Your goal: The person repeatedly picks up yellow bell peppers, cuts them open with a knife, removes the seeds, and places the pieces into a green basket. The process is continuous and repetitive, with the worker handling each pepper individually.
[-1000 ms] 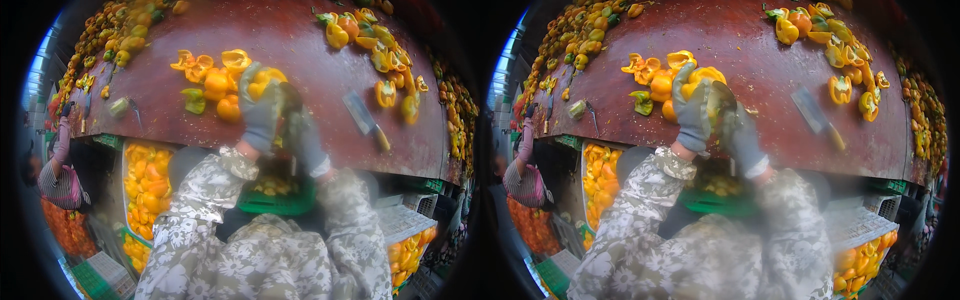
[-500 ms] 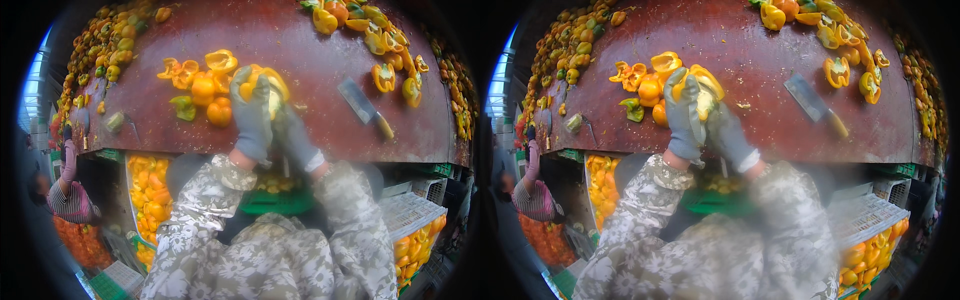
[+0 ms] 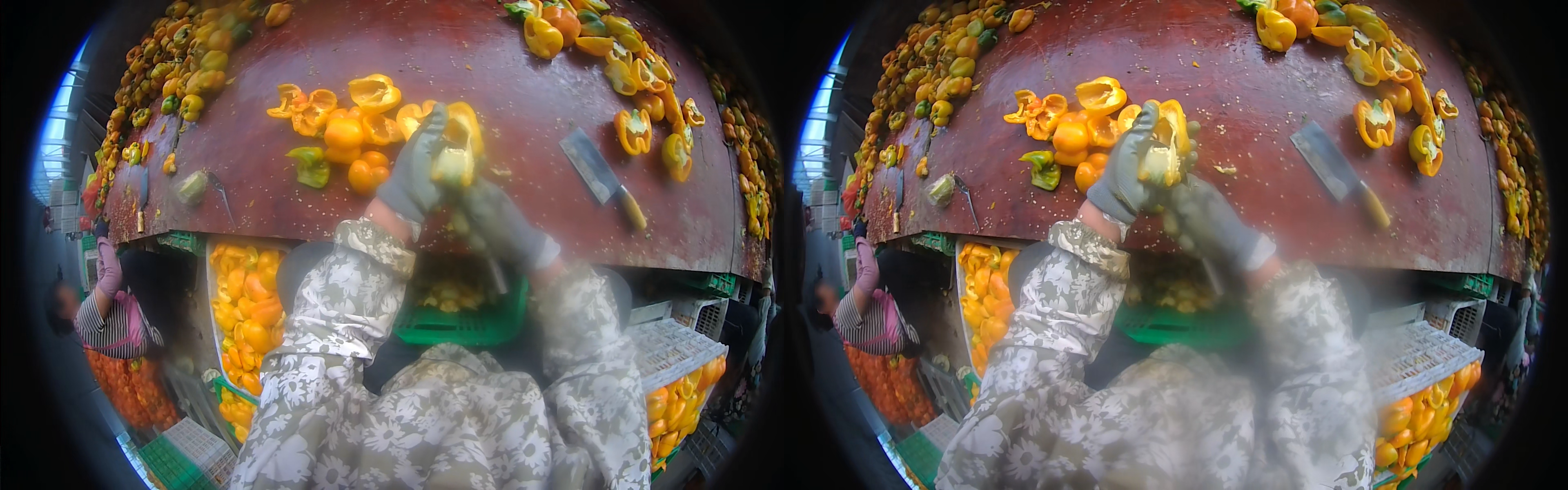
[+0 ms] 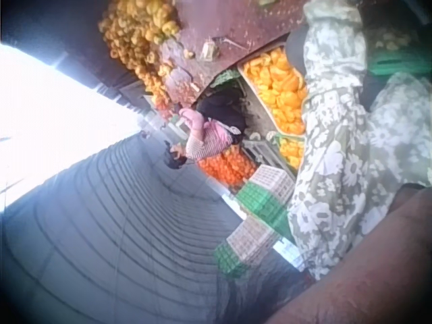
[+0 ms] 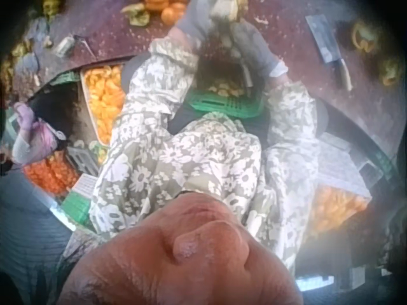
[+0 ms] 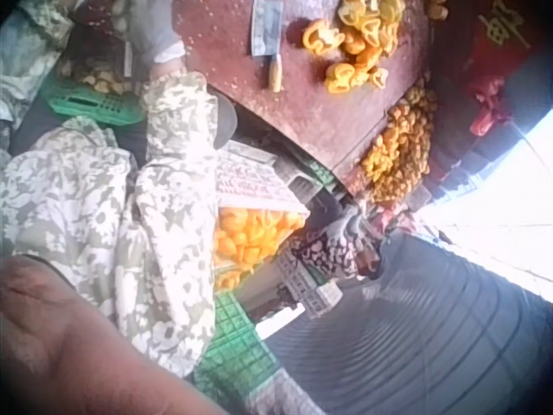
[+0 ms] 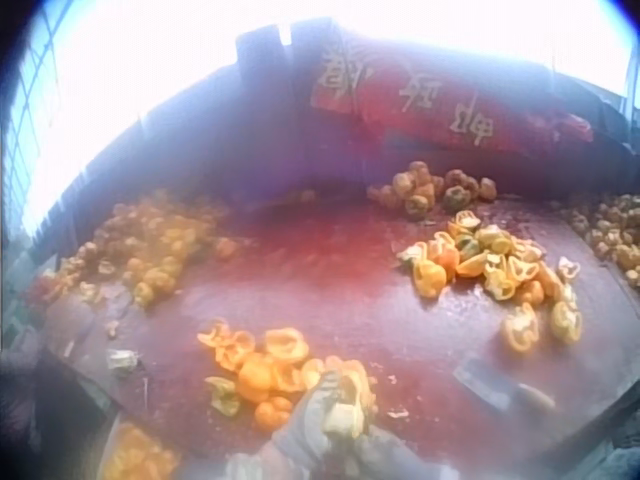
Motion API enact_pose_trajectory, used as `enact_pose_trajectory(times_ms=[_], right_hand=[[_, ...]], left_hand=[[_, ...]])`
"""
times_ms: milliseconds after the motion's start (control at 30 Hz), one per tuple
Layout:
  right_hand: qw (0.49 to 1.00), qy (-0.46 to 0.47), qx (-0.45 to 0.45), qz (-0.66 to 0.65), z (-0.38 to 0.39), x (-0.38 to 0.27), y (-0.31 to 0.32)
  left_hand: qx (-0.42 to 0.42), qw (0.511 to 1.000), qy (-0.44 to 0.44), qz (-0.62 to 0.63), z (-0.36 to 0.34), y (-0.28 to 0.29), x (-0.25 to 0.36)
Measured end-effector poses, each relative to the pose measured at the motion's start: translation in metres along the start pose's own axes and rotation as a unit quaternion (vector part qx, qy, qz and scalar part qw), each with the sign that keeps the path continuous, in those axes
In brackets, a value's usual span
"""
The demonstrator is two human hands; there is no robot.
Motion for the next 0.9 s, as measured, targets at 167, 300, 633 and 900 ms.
enact_pose_trajectory(times_ms=[167,300,633,900], right_hand=[[0.867,0.184,0.078,0.456,0.018,-0.001,0.005],[0.817,0.124,0.017,0.563,0.034,0.003,-0.006],[0.853,-0.034,0.190,0.485,0.045,-0.006,0.069],[0.836,-0.018,0.168,0.522,0.052,-0.016,0.063]], left_hand=[[0.014,0.998,0.065,0.002,0.012,-0.014,-0.006],[-0.049,0.990,0.129,-0.031,0.011,-0.002,-0.012],[0.091,0.588,-0.266,-0.759,0.042,-0.051,0.019],[0.109,0.404,-0.290,-0.861,0.044,0.003,0.047]])
Point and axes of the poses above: each hand's wrist, its own z-axis away from the middle knuckle, its own y-axis out of the back of the hand, x = y × z, the point moved 8 cm from there along -z, towards the middle knuckle, and after that the axes turned 13 degrees about -x, right-handed, at the moved point
